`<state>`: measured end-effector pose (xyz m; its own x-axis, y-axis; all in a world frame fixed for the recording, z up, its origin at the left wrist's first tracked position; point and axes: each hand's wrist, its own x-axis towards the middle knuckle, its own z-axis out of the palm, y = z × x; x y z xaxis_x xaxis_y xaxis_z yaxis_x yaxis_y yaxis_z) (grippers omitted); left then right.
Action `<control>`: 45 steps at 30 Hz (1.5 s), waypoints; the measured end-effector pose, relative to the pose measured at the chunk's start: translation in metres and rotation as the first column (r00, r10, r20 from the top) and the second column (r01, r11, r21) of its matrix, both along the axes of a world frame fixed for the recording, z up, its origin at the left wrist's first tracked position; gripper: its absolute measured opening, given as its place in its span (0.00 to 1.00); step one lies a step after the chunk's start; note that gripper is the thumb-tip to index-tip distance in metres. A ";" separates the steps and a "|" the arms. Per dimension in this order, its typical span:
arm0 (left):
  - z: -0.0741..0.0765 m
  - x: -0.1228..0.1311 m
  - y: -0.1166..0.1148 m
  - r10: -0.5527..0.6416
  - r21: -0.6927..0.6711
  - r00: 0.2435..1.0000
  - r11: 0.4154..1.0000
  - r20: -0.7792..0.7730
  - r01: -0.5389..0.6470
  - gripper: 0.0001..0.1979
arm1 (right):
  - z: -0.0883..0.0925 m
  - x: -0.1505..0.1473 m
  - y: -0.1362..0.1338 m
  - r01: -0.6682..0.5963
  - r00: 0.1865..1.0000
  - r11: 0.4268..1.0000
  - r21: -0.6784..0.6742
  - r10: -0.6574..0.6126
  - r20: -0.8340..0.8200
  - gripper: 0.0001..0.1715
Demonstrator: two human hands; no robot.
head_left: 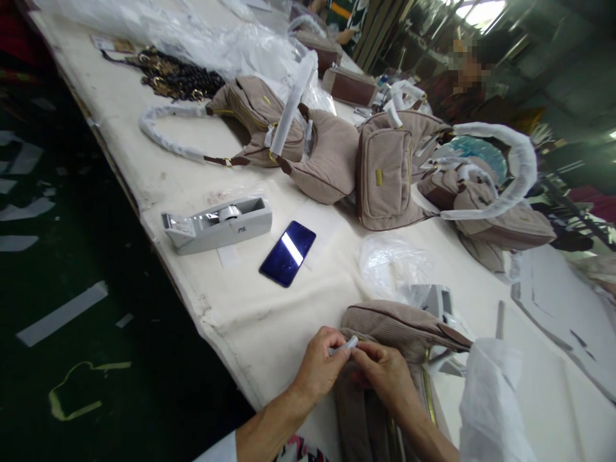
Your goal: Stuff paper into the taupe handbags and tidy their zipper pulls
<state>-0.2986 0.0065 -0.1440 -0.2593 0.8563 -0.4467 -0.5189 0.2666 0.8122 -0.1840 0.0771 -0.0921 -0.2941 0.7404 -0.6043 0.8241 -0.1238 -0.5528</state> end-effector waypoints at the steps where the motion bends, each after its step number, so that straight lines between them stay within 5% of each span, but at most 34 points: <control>1: 0.000 0.001 0.000 -0.007 -0.034 0.997 0.999 0.078 0.010 0.07 | 0.001 0.001 -0.001 0.000 1.000 1.000 -0.001 -0.001 -0.013 0.23; 6: -0.001 0.004 0.002 -0.059 -0.151 0.938 0.982 0.342 0.117 0.14 | 0.005 0.023 -0.012 0.139 0.990 0.989 -0.053 -0.140 -0.021 0.29; 12: -0.003 0.001 0.006 -0.103 -0.192 0.894 0.960 0.437 0.204 0.17 | 0.002 0.045 -0.020 0.226 0.973 0.972 -0.067 -0.228 -0.031 0.30; 20: 0.000 -0.008 0.009 -0.139 -0.203 0.961 0.961 0.240 0.190 0.09 | 0.010 0.036 -0.033 0.261 0.965 0.962 0.083 -0.257 -0.055 0.30; 24: 0.003 -0.010 0.007 -0.152 -0.175 0.985 0.971 0.083 0.164 0.07 | 0.006 0.027 -0.044 0.357 0.921 0.933 -0.047 -0.360 -0.150 0.32; 30: 0.002 -0.012 0.005 -0.160 -0.115 0.983 0.982 -0.084 0.150 0.10 | 0.009 0.005 -0.045 0.567 0.646 0.665 -0.486 -0.725 -0.239 0.36; 37: 0.008 -0.008 -0.003 -0.166 -0.074 0.897 0.986 -0.410 0.148 0.08 | 0.010 -0.021 -0.043 0.661 0.364 0.389 -0.642 -0.914 -0.179 0.33; 45: 0.010 0.004 -0.013 -0.065 -0.127 0.920 0.992 -0.386 0.017 0.08 | -0.014 -0.018 -0.045 0.506 0.232 0.267 -0.820 -0.958 -0.169 0.26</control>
<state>-0.2949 -0.0065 -0.1338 -0.3984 0.8170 -0.4168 -0.1556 0.3876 0.9086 -0.2019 0.0324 -0.1061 -0.1961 0.4165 -0.8877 -0.3308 -0.8803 -0.3399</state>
